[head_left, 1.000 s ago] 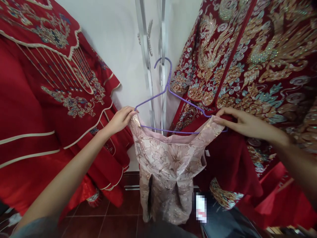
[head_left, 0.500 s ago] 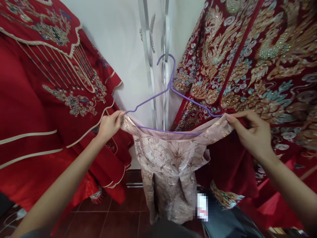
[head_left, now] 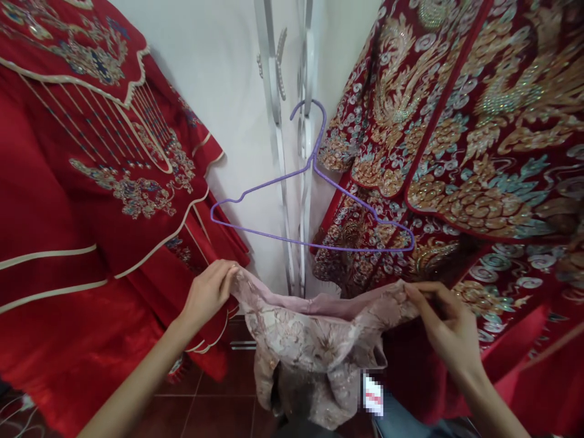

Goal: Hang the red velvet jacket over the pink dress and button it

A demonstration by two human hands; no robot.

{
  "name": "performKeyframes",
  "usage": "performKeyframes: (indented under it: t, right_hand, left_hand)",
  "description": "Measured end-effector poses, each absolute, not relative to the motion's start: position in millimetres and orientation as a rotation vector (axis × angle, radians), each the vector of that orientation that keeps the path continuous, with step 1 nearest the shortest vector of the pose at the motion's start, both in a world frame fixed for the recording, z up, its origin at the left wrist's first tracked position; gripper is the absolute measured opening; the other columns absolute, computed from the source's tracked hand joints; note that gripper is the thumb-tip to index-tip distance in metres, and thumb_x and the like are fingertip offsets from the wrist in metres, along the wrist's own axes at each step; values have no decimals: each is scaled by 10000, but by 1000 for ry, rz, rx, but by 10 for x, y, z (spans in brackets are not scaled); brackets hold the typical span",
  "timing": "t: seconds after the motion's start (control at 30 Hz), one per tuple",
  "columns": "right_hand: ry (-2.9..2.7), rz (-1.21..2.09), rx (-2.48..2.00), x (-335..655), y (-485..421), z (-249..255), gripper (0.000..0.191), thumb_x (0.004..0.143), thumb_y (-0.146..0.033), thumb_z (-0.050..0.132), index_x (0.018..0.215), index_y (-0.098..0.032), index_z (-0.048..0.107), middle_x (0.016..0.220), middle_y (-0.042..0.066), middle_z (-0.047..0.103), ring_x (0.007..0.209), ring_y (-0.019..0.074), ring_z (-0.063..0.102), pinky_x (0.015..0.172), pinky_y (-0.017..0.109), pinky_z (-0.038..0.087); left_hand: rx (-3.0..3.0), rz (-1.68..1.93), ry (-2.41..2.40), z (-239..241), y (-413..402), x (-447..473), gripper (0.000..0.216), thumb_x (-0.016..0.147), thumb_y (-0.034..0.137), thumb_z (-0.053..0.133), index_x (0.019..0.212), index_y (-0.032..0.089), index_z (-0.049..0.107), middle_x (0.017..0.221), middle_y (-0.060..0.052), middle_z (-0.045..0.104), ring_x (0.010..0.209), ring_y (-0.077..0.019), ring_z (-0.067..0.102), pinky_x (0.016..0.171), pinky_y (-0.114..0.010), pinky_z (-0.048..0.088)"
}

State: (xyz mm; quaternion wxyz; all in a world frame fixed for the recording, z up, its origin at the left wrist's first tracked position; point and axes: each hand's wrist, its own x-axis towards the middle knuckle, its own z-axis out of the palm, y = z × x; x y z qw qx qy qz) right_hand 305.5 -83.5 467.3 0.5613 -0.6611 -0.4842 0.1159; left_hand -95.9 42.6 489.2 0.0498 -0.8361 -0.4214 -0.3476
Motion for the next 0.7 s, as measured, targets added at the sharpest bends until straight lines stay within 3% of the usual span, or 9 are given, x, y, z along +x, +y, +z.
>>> performKeyframes:
  t: [0.2, 0.4, 0.57, 0.7]
  right_hand:
    - [-1295, 178, -1532, 3042, -859, 4988, 154, 831, -451, 607, 851, -302, 641, 814, 3, 681, 756, 229, 645, 687, 360, 524]
    - [-1261, -15, -1498, 3082, -819, 5364, 111, 827, -446, 608, 812, -337, 621, 754, -6, 662, 713, 238, 629, 666, 370, 512]
    - [-1204, -32, -1602, 3225, -802, 5349, 170, 811, -467, 616, 825, -299, 636, 805, 13, 676, 765, 244, 630, 715, 375, 476]
    - [-1006, -88, -1658, 3388, -802, 5230, 173, 799, -446, 626, 789, -273, 634, 800, 27, 670, 756, 241, 621, 716, 375, 453]
  left_hand:
    - [-2551, -1108, -655, 5194, 425, -443, 138, 939, 278, 487, 960, 231, 615, 986, -83, 683, 916, -210, 603, 869, -397, 461]
    - [-2776, -1060, -695, 5464, 553, 305, 239, 982, 316, 371, 957, 234, 594, 1333, -98, 562, 1227, -246, 483, 1035, -473, 370]
    - [-2978, -836, -881, 5421, 686, 462, 334, 1012, 380, 272, 910, 217, 546, 919, -45, 663, 884, -206, 569, 861, -402, 383]
    - [-3009, -818, -907, 5419, 705, 237, 357, 1011, 411, 273, 864, 210, 528, 833, -18, 628, 816, -183, 548, 806, -350, 344]
